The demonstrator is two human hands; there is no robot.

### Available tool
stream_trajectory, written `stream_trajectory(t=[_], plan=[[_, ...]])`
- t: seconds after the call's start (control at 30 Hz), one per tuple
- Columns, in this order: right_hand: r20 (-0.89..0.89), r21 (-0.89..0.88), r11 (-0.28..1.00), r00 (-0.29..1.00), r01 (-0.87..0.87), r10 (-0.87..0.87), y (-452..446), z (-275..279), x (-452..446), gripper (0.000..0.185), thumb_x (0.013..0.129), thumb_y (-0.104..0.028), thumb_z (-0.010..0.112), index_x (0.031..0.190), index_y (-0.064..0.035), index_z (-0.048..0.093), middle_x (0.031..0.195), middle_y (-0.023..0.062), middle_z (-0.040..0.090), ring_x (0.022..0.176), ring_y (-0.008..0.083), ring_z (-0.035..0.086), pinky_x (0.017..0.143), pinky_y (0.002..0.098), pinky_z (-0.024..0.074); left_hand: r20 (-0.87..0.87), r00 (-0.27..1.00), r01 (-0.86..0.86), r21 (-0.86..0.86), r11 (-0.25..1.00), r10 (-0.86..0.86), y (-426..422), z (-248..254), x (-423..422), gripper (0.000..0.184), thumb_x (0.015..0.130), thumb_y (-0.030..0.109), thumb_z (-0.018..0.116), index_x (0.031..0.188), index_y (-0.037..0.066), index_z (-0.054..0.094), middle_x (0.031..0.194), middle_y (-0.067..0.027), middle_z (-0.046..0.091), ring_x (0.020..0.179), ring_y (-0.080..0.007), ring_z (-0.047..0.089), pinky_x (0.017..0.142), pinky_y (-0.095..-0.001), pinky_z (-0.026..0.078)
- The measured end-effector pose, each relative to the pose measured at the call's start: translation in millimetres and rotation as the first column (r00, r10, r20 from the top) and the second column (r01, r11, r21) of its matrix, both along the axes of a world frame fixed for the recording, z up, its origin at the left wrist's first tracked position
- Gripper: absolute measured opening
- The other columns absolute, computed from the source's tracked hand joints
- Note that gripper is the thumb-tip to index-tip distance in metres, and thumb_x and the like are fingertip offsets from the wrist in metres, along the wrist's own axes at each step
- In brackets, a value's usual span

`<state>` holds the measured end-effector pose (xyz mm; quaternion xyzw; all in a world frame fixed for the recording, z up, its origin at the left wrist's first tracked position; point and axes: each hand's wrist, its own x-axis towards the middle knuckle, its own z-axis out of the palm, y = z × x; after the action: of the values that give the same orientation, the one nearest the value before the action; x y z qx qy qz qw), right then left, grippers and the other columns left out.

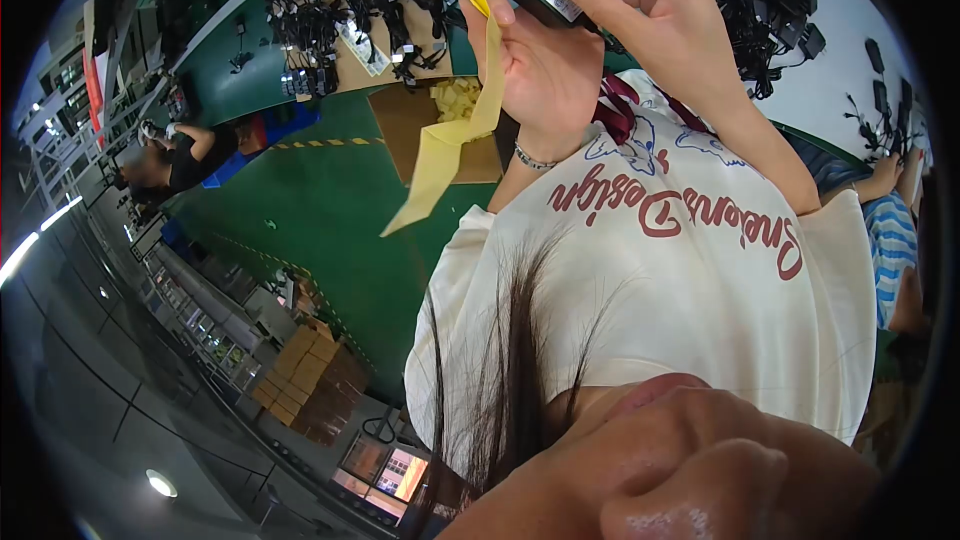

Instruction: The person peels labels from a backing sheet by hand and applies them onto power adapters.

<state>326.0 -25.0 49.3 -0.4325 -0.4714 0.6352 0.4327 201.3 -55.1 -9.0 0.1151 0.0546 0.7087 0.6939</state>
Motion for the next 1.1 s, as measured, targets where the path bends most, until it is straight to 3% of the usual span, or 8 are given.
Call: stream_trajectory(t=[0.1, 0.2, 0.33, 0.47, 0.77, 0.97, 1.03, 1.1], plan=[[0.01, 0.004, 1.0, 1.0, 0.008, -0.008, 4.0, -9.6, -5.5, 0.01, 0.095, -0.003, 0.068, 0.094, 0.0023, 0.059, 0.102, 0.0031, 0.057, 0.078, 0.0059, 0.06, 0.063, 0.0195, 0.0517, 0.019, 0.997, 0.073, 0.22, 0.973, -0.079, 22.1, -38.0, -8.5, 0.016, 0.105, 0.028, 0.046, 0.094, 0.017, 0.047, 0.13, -0.0107, 0.059, 0.122, -0.0302, 0.056, 0.108, -0.0562, 0.041], [-0.471, 0.592, 0.771, 0.877, 0.236, 0.093, 23.1, -57.6, -23.5, 0.01, 0.094, -0.002, 0.068, 0.093, 0.0021, 0.059, 0.102, 0.0038, 0.058, 0.076, 0.0061, 0.06, 0.062, 0.0194, 0.0514, 0.037, 0.963, 0.186, 0.621, 0.761, -0.266, 38.0, -64.8, -14.0, 0.016, 0.105, 0.028, 0.046, 0.093, 0.017, 0.047, 0.129, -0.0108, 0.059, 0.12, -0.0305, 0.056, 0.107, -0.0573, 0.041], [-0.54, 0.662, 0.676, 0.832, 0.324, 0.13, 22.7, -58.4, -24.8, 0.01, 0.094, -0.002, 0.068, 0.092, 0.0019, 0.059, 0.101, 0.0045, 0.058, 0.076, 0.0061, 0.059, 0.061, 0.0193, 0.0504, 0.023, 1.0, -0.004, 0.003, 1.0, 0.004, 1.7, 4.0, 6.5, 0.018, 0.105, 0.028, 0.045, 0.092, 0.017, 0.046, 0.129, -0.011, 0.059, 0.118, -0.0309, 0.056, 0.107, -0.0579, 0.042], [0.135, 0.127, 0.991, 0.99, 0.032, -0.049, 0.0, -2.7, -3.5, 0.01, 0.093, -0.001, 0.068, 0.091, 0.0017, 0.059, 0.1, 0.005, 0.058, 0.078, 0.0058, 0.059, 0.06, 0.0192, 0.0489, -0.009, 1.0, -0.019, -0.021, 1.0, 0.019, 0.2, -2.7, 3.7, 0.019, 0.106, 0.029, 0.044, 0.093, 0.017, 0.051, 0.128, -0.0116, 0.06, 0.118, -0.0312, 0.055, 0.108, -0.0542, 0.042], [0.085, 0.179, 0.981, 0.992, 0.079, -0.095, 3.3, -10.5, -10.0, 0.012, 0.093, -0.001, 0.069, 0.089, 0.0013, 0.058, 0.098, 0.0053, 0.058, 0.077, 0.006, 0.058, 0.061, 0.0204, 0.0484, -0.122, 0.99, -0.062, 0.084, 0.995, 0.072, 6.4, -17.6, 0.6, 0.025, 0.108, 0.038, 0.042, 0.097, 0.017, 0.049, 0.127, -0.005, 0.059, 0.122, -0.0238, 0.052, 0.106, -0.0457, 0.04], [-0.498, 0.704, 0.608, 0.865, 0.368, 0.054, 24.9, -67.2, -27.8, 0.012, 0.092, -0.001, 0.069, 0.089, 0.0003, 0.058, 0.098, 0.0051, 0.058, 0.075, 0.0068, 0.058, 0.062, 0.0202, 0.0483, -0.176, 0.983, -0.061, -0.025, 0.998, 0.055, 2.2, -11.6, 2.7, 0.04, 0.108, 0.052, 0.04, 0.088, 0.019, 0.05, 0.128, -0.002, 0.06, 0.12, -0.021, 0.054, 0.101, -0.0429, 0.044], [-0.491, 0.707, 0.605, 0.87, 0.367, 0.046, 21.0, -55.6, -25.2, 0.012, 0.092, -0.001, 0.07, 0.089, -0.0001, 0.058, 0.098, 0.0051, 0.059, 0.075, 0.007, 0.058, 0.062, 0.02, 0.0483, -0.172, 0.983, -0.07, -0.035, 0.997, 0.063, 1.4, -11.2, 3.8, 0.04, 0.108, 0.052, 0.04, 0.088, 0.019, 0.05, 0.128, -0.0018, 0.06, 0.12, -0.0208, 0.054, 0.101, -0.043, 0.044], [-0.226, 0.27, 0.944, 0.965, 0.19, -0.13, 2.3, -16.0, -13.6, 0.011, 0.094, 0.0, 0.067, 0.087, -0.0015, 0.058, 0.097, 0.0053, 0.058, 0.076, 0.0068, 0.059, 0.061, 0.0194, 0.0482, -0.166, 0.983, -0.085, -0.046, 0.995, 0.076, 0.8, -11.9, 4.3, 0.039, 0.108, 0.052, 0.04, 0.089, 0.019, 0.05, 0.128, -0.0016, 0.06, 0.12, -0.0204, 0.054, 0.101, -0.0432, 0.044]])
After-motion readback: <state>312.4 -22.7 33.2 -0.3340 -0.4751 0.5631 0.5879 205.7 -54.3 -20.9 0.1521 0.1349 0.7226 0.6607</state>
